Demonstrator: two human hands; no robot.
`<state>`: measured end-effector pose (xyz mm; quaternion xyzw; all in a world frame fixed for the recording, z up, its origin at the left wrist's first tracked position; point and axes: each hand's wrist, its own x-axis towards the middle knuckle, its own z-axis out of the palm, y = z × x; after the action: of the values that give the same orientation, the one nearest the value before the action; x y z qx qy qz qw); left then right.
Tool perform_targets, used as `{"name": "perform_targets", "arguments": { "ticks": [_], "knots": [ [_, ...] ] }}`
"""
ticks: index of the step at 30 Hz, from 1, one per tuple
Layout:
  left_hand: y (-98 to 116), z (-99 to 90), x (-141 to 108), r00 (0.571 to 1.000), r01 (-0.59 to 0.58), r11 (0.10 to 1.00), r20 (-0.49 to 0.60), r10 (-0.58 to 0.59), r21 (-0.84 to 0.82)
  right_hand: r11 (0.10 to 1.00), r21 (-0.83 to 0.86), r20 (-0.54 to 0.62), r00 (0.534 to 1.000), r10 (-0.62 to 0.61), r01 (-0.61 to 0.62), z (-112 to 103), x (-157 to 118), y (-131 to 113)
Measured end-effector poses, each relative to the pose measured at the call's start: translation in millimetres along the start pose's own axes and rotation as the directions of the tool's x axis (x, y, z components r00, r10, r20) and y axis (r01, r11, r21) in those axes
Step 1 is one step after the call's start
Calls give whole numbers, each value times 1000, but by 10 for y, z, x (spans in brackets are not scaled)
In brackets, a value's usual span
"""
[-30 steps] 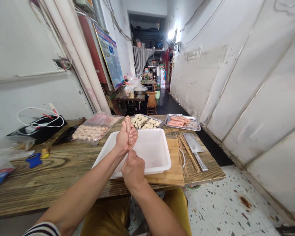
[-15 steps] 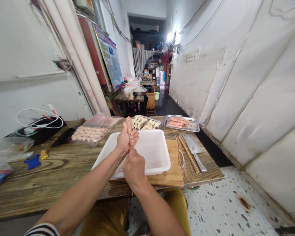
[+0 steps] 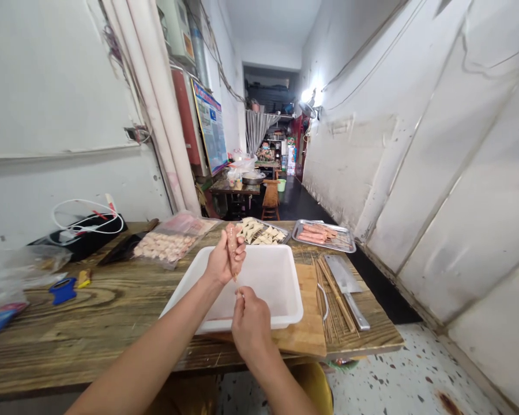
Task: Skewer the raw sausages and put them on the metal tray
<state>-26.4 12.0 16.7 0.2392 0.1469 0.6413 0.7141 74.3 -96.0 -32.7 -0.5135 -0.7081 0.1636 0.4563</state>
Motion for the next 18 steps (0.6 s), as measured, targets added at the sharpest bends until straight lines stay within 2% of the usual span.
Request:
{"name": "perform_targets", "arguments": {
  "ticks": [7,18],
  "knots": [
    [-11,-12,-10,1000,14,1000,20,-14,-22,989,133,85,995,50,-61,-66,-15,-14],
    [34,-7,-28,997,56,998,55,-54,-24,981,170,119,990,75,-94,-88,20,0]
  ]
}}
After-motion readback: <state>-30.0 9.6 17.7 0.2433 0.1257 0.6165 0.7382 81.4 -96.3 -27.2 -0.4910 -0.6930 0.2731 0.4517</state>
